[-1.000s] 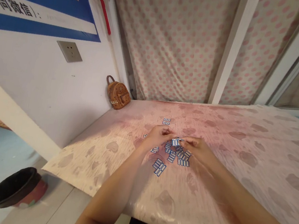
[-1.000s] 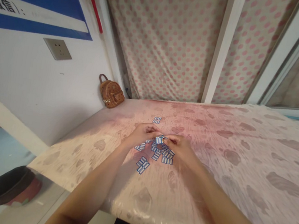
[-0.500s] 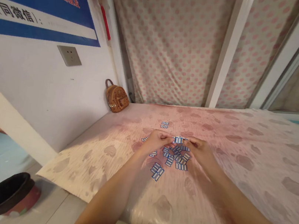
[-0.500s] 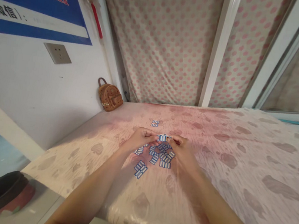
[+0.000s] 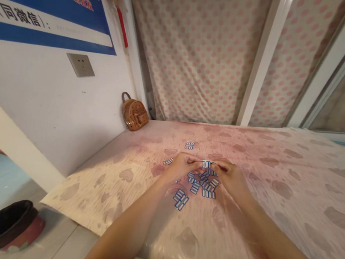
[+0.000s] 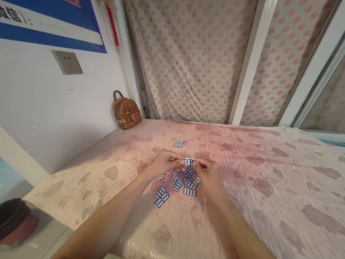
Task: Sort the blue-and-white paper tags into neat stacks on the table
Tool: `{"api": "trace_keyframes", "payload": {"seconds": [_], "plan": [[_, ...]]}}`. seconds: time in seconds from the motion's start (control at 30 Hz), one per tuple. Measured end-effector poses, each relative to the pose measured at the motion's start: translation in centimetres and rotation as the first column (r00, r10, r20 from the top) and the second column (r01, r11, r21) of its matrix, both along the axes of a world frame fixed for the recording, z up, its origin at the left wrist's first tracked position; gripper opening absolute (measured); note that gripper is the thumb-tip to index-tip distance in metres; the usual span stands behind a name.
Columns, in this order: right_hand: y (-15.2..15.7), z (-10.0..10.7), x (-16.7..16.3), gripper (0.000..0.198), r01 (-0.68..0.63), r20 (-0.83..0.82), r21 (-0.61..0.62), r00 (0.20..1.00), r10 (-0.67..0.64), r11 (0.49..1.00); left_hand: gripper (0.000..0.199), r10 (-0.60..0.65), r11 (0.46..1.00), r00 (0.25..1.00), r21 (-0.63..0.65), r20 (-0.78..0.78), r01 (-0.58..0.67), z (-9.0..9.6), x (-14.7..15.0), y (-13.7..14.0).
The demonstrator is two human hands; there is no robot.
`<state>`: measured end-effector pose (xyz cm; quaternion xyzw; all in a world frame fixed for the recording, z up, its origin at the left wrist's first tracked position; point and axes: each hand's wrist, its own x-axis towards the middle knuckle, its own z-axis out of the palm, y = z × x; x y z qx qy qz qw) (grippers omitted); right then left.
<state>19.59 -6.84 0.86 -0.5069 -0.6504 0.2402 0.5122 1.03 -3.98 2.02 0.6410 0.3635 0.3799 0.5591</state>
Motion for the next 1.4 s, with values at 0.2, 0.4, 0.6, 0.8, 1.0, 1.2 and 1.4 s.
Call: {"api": "trace_keyframes", "payload": {"seconds": [0.2,0.4,0.6,0.8,1.0,1.2,1.4], "plan": [[-0.1,0.0,-0.1,0.029,-0.007,0.015,0.014,1.000,0.007,1.000,0.038,0.053,0.999,0.998,0.002,-0.025,-0.053,-0.4,0.3,0.2],[0.0,-0.2,0.0,0.029,0.049,0.054,0.002,0.997,-0.049,0.999,0.025,0.109,0.994,0.994,-0.007,-0.028,-0.110,-1.2,0.8,0.3],[0.0,-0.6,0.2,0.030,0.018,0.017,-0.086,1.000,-0.016,0.996,0.024,0.141,0.990,0.990,0.008,-0.010,-0.141,-1.8,1.2,0.5],[0.2,-0.8,0.1,0.027,-0.030,-0.005,-0.058,1.000,0.029,0.998,0.025,0.132,0.991,0.991,-0.017,-0.010,-0.132,-1.6,1.1,0.3],[0.3,-1.2,0.1,0.024,-0.037,-0.009,-0.073,0.999,0.037,0.997,0.020,0.133,0.991,0.991,-0.018,-0.024,-0.133,-1.5,1.2,0.2],[0.2,-1.2,0.1,0.025,-0.045,0.006,-0.085,0.999,0.046,0.995,0.021,0.138,0.990,0.990,-0.024,-0.010,-0.138,-1.3,1.3,-0.2],[0.2,-1.2,0.1,0.023,-0.046,0.032,-0.079,0.998,0.048,0.996,0.016,0.183,0.983,0.983,-0.024,0.001,-0.183,-1.7,1.8,-0.1]]}}
